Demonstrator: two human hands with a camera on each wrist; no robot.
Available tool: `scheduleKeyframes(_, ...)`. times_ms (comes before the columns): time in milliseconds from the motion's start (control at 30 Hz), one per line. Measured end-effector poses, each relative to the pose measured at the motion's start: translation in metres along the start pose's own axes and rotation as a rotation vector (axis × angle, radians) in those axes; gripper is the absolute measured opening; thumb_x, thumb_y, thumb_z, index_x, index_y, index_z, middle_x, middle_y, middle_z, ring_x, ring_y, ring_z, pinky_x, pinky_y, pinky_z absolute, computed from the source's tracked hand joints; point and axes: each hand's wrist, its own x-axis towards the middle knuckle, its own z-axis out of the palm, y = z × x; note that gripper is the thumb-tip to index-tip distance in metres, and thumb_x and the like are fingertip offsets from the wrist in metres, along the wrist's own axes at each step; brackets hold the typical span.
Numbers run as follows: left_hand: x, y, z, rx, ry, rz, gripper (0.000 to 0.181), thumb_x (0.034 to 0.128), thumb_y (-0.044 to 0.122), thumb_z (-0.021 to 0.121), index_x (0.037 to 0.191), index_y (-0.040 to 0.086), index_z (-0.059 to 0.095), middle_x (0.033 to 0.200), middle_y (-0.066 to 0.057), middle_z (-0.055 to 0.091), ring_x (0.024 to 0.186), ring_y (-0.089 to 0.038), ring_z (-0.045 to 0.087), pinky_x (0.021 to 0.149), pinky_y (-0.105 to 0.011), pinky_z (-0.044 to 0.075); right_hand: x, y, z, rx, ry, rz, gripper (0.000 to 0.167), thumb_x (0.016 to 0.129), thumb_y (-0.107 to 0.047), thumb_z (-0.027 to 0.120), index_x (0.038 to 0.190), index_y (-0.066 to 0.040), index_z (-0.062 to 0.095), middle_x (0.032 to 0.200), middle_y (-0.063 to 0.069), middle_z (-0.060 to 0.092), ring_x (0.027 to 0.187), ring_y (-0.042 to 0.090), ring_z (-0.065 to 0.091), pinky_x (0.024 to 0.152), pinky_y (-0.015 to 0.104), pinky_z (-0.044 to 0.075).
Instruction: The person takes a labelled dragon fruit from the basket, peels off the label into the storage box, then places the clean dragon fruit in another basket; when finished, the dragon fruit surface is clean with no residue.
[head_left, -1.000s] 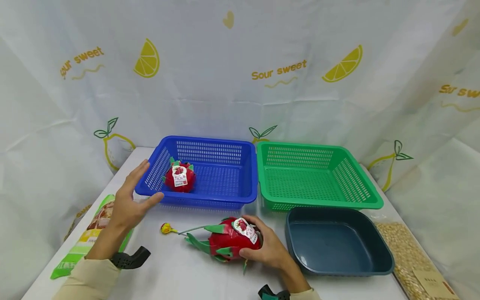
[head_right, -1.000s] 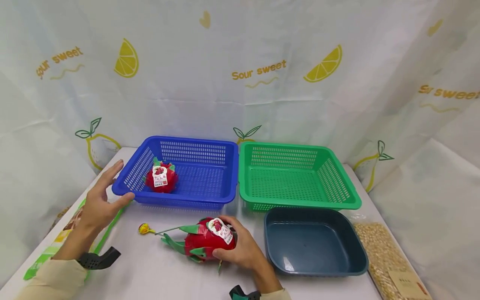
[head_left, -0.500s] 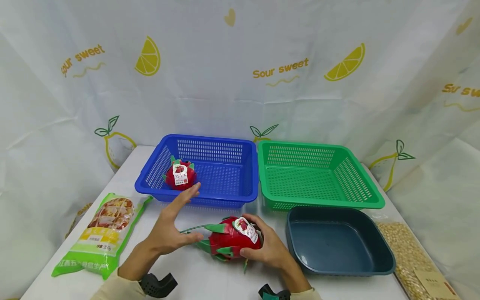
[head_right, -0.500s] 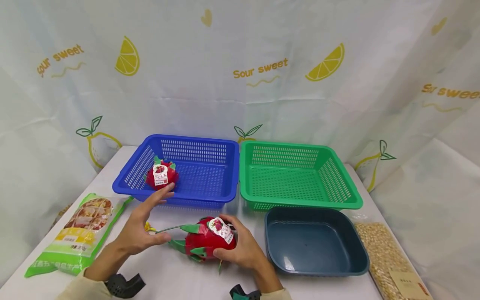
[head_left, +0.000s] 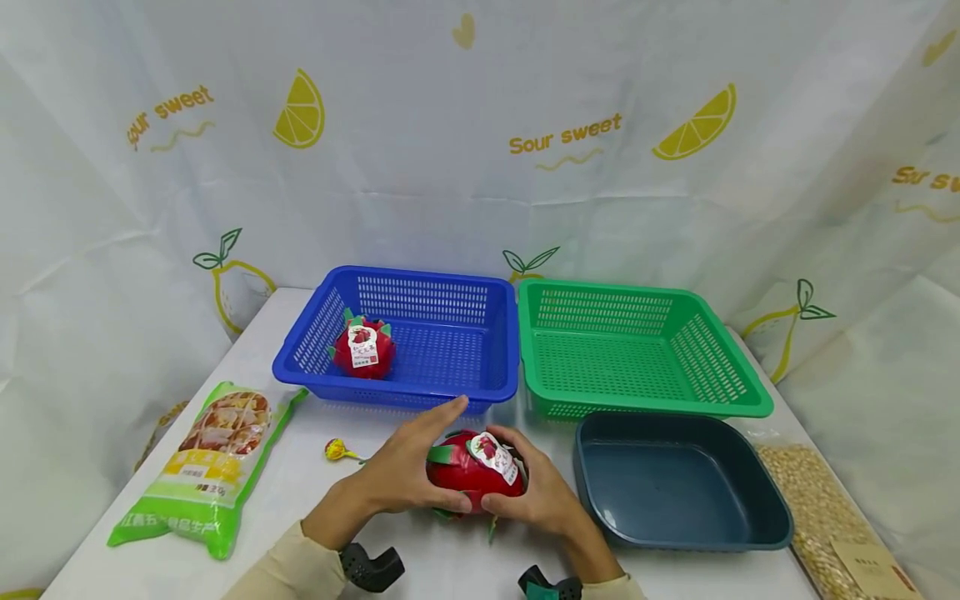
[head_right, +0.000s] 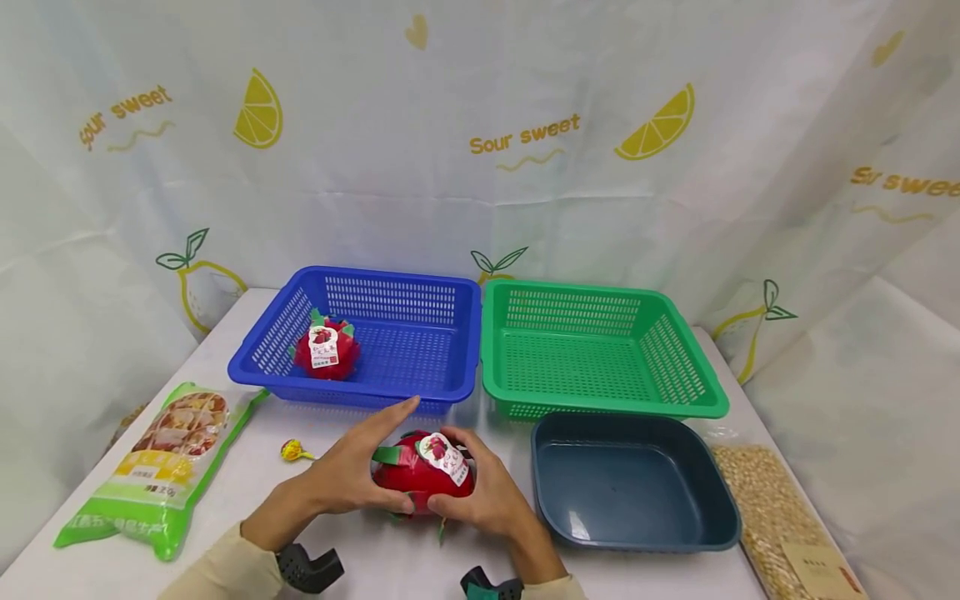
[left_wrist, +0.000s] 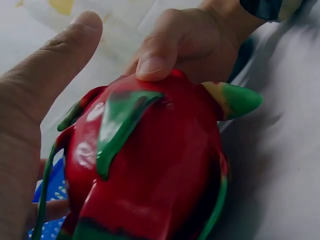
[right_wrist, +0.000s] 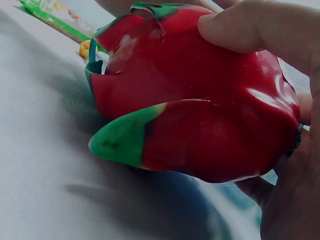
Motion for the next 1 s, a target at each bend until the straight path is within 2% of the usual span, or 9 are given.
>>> scheduleKeyframes(167,0.004,0.001,0.006,0.065,-0.014,-0.002,0.103,0.0676,0.062,0.077,0.151,0.021,0.034,0.149,-0.001,0.041,0.133,-0.029,0.038,0.099,-0.058,0.037,0.0,-0.001,0.001,-0.023,0.008,0.005,0.079,0.075,-0.022,0.079,0.14,0.001,0.041,0.129,0.006,0.054,0.109,0.026,0.056,0.087,0.037,0.051)
scheduleKeyframes(333,0.007,-0.001,0.01,0.194,-0.067,-0.02,0.105,0.0656,0.073,0.07,0.146,0.012,0.043,0.141,-0.004,0.049,0.125,-0.025,0.047,0.098,-0.053,0.04,-0.001,-0.002,0.001,-0.032,0.009,0.019,0.079,0.074,-0.023,0.08,0.14,0.0,0.042,0.13,0.006,0.053,0.109,0.027,0.055,0.087,0.037,0.05)
scheduleKeyframes(467,0.007,-0.002,0.013,0.21,-0.085,-0.035,0.102,0.0653,0.073,0.071,0.141,0.009,0.049,0.135,-0.004,0.055,0.117,-0.022,0.054,0.093,-0.047,0.046,-0.001,-0.007,0.0,-0.083,0.002,0.025,0.08,0.075,-0.025,0.079,0.141,-0.001,0.041,0.132,0.006,0.052,0.111,0.027,0.054,0.088,0.038,0.049)
scheduleKeyframes(633,0.007,-0.003,0.017,0.169,-0.051,0.018,0.094,0.0663,0.067,0.076,0.136,0.007,0.054,0.129,-0.004,0.06,0.109,-0.021,0.059,0.086,-0.042,0.052,-0.003,-0.037,-0.005,-0.231,0.077,0.035,0.077,0.079,-0.025,0.075,0.144,-0.003,0.038,0.132,0.008,0.052,0.117,0.03,0.049,0.09,0.046,0.044)
scheduleKeyframes(700,0.007,-0.003,0.017,0.16,-0.043,0.022,0.094,0.0666,0.067,0.076,0.136,0.007,0.054,0.127,-0.004,0.061,0.107,-0.021,0.06,0.084,-0.04,0.053,0.0,-0.056,-0.011,-0.288,0.109,0.041,0.073,0.082,-0.022,0.073,0.144,-0.004,0.039,0.131,0.008,0.053,0.117,0.03,0.048,0.088,0.049,0.044)
scheduleKeyframes(767,0.006,-0.003,0.017,0.151,-0.039,0.014,0.094,0.0668,0.066,0.076,0.136,0.007,0.054,0.126,-0.004,0.061,0.106,-0.021,0.061,0.083,-0.038,0.053,0.005,-0.075,-0.02,-0.333,0.106,0.042,0.069,0.084,-0.018,0.073,0.143,-0.004,0.042,0.129,0.007,0.053,0.115,0.03,0.05,0.086,0.05,0.045)
scheduleKeyframes(867,0.005,-0.004,0.016,0.146,-0.035,0.001,0.094,0.0663,0.065,0.077,0.136,0.007,0.054,0.125,-0.004,0.062,0.105,-0.021,0.061,0.083,-0.039,0.053,0.018,-0.095,-0.036,-0.346,0.015,0.051,0.059,0.088,-0.016,0.07,0.14,-0.003,0.046,0.128,0.009,0.055,0.111,0.029,0.053,0.086,0.049,0.046)
scheduleKeyframes(1000,0.005,-0.004,0.015,0.135,-0.038,0.0,0.093,0.066,0.063,0.079,0.136,0.006,0.054,0.127,-0.005,0.061,0.107,-0.022,0.061,0.084,-0.041,0.053,0.038,-0.105,-0.058,-0.232,-0.188,0.127,0.045,0.094,-0.015,0.064,0.135,-0.001,0.052,0.128,0.011,0.056,0.11,0.033,0.053,0.086,0.043,0.049)
